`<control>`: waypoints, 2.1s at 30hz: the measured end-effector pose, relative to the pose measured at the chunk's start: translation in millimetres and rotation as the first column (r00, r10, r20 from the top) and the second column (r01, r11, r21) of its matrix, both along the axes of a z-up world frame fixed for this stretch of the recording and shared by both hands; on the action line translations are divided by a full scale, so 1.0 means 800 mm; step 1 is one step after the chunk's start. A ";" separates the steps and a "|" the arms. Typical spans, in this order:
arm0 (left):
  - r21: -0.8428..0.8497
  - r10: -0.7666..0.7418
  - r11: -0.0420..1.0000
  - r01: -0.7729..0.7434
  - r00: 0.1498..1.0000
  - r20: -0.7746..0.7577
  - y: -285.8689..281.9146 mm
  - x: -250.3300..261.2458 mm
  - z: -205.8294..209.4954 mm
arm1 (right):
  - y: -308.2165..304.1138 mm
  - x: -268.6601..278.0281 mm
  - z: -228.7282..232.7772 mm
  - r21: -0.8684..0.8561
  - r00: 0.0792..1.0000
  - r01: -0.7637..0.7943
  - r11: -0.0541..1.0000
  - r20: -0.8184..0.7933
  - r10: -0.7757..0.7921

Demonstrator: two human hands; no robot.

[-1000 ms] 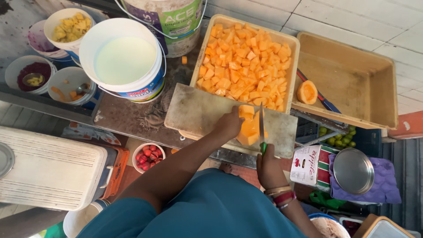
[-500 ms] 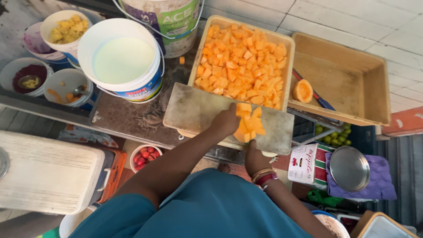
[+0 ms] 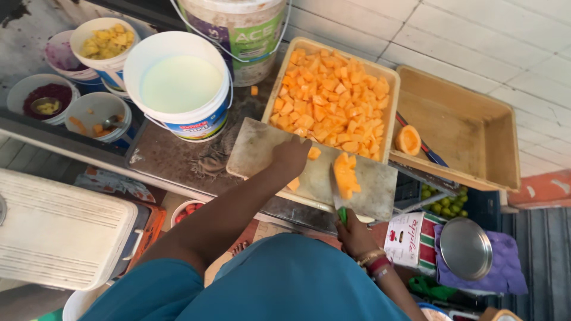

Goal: The person cuts a cantaloupe into pieces using a knife, moves the pieces into a large tray, and sets the rinds aside.

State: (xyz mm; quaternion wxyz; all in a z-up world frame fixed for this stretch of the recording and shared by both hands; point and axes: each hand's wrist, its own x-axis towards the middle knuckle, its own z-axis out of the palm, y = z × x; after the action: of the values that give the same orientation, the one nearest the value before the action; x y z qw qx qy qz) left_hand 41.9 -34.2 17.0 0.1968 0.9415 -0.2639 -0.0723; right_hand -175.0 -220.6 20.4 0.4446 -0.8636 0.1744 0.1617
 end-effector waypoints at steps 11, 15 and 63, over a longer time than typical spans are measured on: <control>-0.118 0.110 0.983 -0.140 0.966 -0.233 0.057 -0.086 0.041 | 0.028 0.092 -0.022 -0.462 0.931 -0.277 0.842 0.086 0.354; -0.088 0.134 0.983 -0.160 0.960 -0.248 0.057 -0.081 0.037 | 0.032 0.104 -0.033 -0.426 0.948 -0.270 0.864 0.038 0.316; -0.284 0.073 0.959 0.004 0.962 0.262 -0.138 0.101 0.014 | -0.056 -0.020 0.044 0.074 0.940 0.306 0.949 0.134 -0.313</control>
State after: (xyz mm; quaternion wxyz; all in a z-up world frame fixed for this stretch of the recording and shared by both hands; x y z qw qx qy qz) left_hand 123.1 -144.7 27.9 0.2925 0.9093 -0.2793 0.0984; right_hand -191.3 -265.1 55.3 0.4984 -0.8228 0.2713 0.0317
